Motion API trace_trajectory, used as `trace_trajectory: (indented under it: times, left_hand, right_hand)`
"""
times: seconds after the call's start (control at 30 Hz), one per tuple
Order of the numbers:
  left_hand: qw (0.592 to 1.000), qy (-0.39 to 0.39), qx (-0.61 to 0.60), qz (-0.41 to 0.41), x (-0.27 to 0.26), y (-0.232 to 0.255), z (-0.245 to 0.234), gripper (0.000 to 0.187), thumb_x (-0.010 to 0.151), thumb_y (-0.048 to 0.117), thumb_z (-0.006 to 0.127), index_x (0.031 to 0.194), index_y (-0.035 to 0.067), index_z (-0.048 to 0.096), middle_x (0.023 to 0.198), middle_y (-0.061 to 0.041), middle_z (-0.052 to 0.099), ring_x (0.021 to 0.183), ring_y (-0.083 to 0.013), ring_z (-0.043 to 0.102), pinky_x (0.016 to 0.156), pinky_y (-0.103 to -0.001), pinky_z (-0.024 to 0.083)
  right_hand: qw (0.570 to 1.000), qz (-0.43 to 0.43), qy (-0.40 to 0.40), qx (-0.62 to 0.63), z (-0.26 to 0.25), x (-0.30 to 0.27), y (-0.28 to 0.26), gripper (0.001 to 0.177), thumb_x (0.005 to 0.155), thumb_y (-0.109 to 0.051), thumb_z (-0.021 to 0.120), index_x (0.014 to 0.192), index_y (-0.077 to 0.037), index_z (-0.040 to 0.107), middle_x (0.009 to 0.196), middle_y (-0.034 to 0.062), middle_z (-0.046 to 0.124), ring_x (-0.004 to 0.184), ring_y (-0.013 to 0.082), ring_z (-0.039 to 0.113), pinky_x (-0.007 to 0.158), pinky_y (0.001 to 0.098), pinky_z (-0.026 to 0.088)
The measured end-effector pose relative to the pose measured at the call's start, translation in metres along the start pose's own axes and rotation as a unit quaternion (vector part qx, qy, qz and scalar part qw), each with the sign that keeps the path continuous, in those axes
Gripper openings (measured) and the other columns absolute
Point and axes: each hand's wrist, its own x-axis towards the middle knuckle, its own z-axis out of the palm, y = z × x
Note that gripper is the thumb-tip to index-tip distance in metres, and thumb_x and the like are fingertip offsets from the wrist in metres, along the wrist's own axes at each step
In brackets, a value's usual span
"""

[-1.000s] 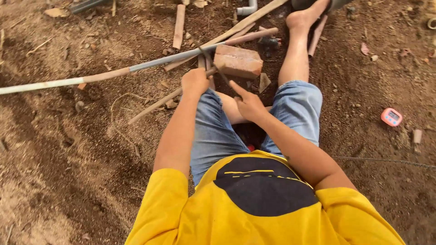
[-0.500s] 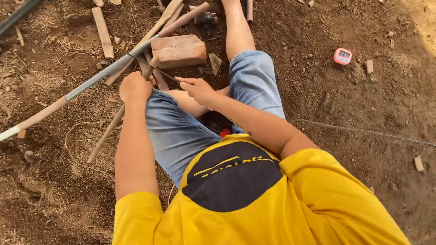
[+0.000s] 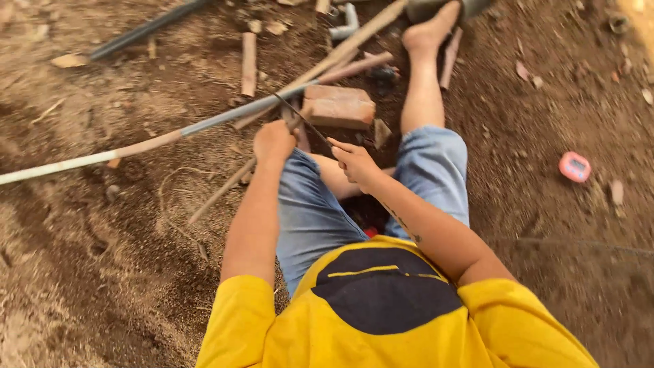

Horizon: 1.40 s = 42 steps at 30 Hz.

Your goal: A person uses a handheld hacksaw blade to cut through a PVC pipe while sitting on the ground.

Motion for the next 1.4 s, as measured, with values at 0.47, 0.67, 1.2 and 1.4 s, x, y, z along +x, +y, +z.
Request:
trace_trajectory:
  times: [0.47, 0.67, 1.2, 1.4]
  left_hand:
    - [0.998, -0.036, -0.024, 0.043, 0.01, -0.002, 0.014, 0.022, 0.098, 0.022, 0.064, 0.11, 0.007, 0.076, 0.103, -0.018, 0.079, 0.105, -0.0382, 0.077, 0.092, -0.053, 0.063]
    - [0.998, -0.052, -0.042, 0.02, 0.027, -0.013, 0.03, 0.028, 0.098, 0.021, 0.06, 0.116, 0.007, 0.077, 0.107, -0.02, 0.079, 0.106, -0.0399, 0.077, 0.091, -0.055, 0.062]
    - [0.995, -0.031, -0.085, 0.037, 0.004, -0.006, -0.001, 0.038, 0.102, 0.026, 0.055, 0.125, 0.002, 0.073, 0.113, -0.023, 0.077, 0.113, -0.0422, 0.074, 0.097, -0.056, 0.061]
    - [0.993, -0.028, -0.108, -0.028, 0.034, -0.032, 0.033, 0.036, 0.095, 0.023, 0.053, 0.118, 0.008, 0.078, 0.107, -0.018, 0.079, 0.109, -0.0404, 0.076, 0.094, -0.055, 0.062]
  right_hand:
    - [0.999, 0.024, -0.025, 0.002, -0.011, -0.01, -0.008, 0.051, 0.113, -0.023, 0.055, 0.162, -0.013, 0.048, 0.069, -0.0004, 0.051, 0.045, 0.0039, 0.032, 0.043, 0.02, 0.029]
    - [0.999, 0.034, -0.023, 0.008, -0.006, -0.017, -0.008, 0.054, 0.11, -0.023, 0.058, 0.162, -0.016, 0.047, 0.069, -0.0025, 0.047, 0.044, 0.0029, 0.034, 0.041, 0.018, 0.029]
    - [0.999, -0.012, -0.018, -0.033, 0.008, -0.011, -0.017, 0.048, 0.112, -0.018, 0.054, 0.16, -0.016, 0.051, 0.065, -0.0011, 0.048, 0.042, 0.0036, 0.032, 0.042, 0.0195, 0.026]
    - [0.998, 0.028, -0.004, -0.057, -0.005, -0.049, -0.007, 0.047, 0.11, -0.018, 0.056, 0.157, -0.015, 0.056, 0.063, 0.0006, 0.047, 0.043, 0.0051, 0.03, 0.042, 0.0211, 0.026]
